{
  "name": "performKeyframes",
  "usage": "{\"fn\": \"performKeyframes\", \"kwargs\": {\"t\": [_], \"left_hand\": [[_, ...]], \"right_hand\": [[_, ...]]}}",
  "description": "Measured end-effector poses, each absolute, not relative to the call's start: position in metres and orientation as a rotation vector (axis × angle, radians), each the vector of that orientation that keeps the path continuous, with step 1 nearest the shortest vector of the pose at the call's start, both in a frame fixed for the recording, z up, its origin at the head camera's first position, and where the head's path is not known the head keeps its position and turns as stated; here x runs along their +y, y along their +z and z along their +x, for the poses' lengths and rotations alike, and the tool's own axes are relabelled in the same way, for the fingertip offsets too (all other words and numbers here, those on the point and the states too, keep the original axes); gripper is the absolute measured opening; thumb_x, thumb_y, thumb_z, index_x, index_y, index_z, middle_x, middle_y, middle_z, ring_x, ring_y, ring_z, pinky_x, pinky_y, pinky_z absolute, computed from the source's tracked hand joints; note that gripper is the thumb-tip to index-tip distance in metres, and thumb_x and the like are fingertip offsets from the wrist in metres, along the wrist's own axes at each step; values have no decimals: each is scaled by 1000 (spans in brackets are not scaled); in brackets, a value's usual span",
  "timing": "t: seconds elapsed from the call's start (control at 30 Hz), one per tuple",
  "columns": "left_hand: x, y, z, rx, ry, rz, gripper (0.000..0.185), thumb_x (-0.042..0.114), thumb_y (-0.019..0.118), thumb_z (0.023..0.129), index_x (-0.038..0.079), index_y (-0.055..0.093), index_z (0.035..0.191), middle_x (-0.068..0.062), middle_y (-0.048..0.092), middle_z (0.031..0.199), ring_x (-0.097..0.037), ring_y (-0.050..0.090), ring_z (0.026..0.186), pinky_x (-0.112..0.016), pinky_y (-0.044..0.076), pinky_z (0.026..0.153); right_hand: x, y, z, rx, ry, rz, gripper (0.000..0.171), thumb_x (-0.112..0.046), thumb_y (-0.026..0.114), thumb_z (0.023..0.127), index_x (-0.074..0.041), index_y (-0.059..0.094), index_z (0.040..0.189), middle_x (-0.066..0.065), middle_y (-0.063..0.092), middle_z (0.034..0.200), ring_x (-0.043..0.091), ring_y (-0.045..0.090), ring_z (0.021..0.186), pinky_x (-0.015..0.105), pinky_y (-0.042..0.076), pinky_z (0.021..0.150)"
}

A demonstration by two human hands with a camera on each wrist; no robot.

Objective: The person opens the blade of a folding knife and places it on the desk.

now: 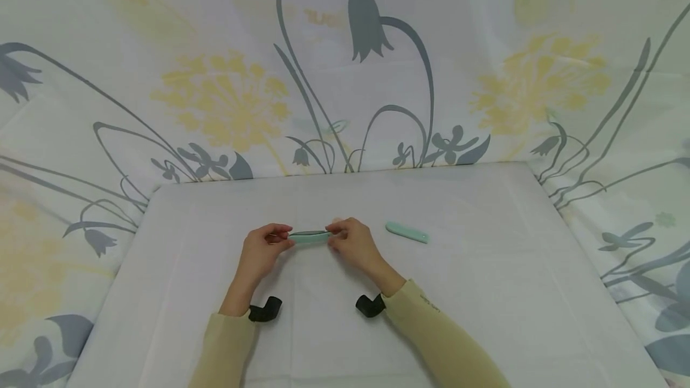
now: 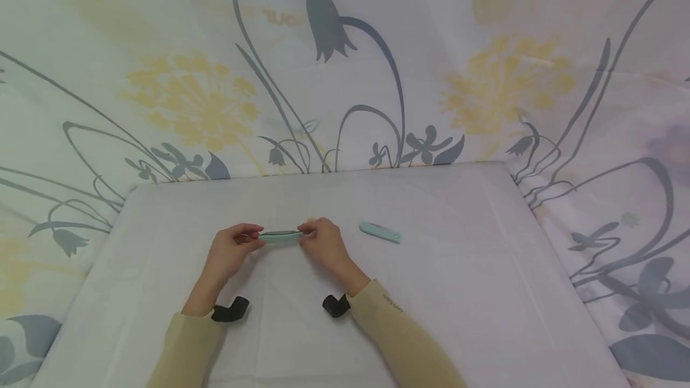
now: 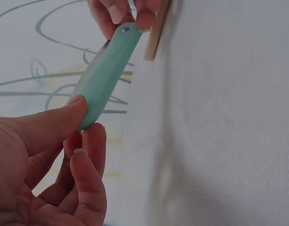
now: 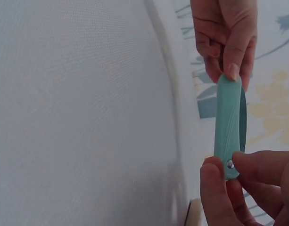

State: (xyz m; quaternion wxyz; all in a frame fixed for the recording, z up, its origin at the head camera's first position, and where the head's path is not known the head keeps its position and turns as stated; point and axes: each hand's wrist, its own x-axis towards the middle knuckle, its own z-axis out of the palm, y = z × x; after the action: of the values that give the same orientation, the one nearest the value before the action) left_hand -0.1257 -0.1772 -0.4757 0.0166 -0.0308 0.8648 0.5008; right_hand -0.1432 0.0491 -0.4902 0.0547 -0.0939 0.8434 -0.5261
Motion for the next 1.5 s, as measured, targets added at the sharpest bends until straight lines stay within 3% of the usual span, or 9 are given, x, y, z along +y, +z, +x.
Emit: {"fn": "performKeyframes", "kwargs": {"t": [0.43, 0.7, 1.03, 1.3, 1.5], "left_hand": [[-172, -464, -114, 2559, 1698, 33, 29, 8, 77, 87, 3, 71, 115, -9, 69, 106, -21, 63, 96, -23, 49, 80], [-168, -464, -110, 2534, 1683, 89, 23, 11, 78, 87, 6, 74, 109, -6, 69, 101, -19, 62, 92, -26, 49, 78], [-157, -468, -103, 2371, 1790, 94, 22, 9, 79, 86, 1, 73, 105, -9, 69, 94, -20, 66, 82, -26, 52, 73], [-141, -470, -95, 2360, 1782, 32, 18, 6, 80, 84, 4, 75, 101, -4, 69, 91, -17, 65, 80, -26, 51, 72], [-130, -456, -87, 2361, 1784, 55, 16, -1, 76, 84, -2, 73, 100, -6, 68, 88, -17, 64, 77, -24, 50, 70]], "right_hand": [[60, -482, -140, 2382, -1777, -271, 11, 2, 70, 90, 0, 71, 101, 8, 68, 91, 14, 69, 71, 27, 56, 64], [70, -475, -132, 2395, -1730, -264, 9, -1, 71, 91, -3, 70, 100, 5, 68, 86, 13, 67, 70, 31, 56, 65], [86, -469, -119, 2422, -1710, -342, 11, -2, 71, 91, -5, 69, 102, 3, 66, 82, 16, 64, 68, 32, 55, 62], [105, -466, -108, 2579, -1586, -473, 12, -8, 76, 89, -11, 72, 100, -3, 65, 91, 14, 59, 81, 28, 51, 67], [115, -463, -103, 2582, -1591, -524, 14, -9, 76, 89, -11, 73, 102, -5, 66, 94, 16, 60, 89, 29, 51, 74]]}}
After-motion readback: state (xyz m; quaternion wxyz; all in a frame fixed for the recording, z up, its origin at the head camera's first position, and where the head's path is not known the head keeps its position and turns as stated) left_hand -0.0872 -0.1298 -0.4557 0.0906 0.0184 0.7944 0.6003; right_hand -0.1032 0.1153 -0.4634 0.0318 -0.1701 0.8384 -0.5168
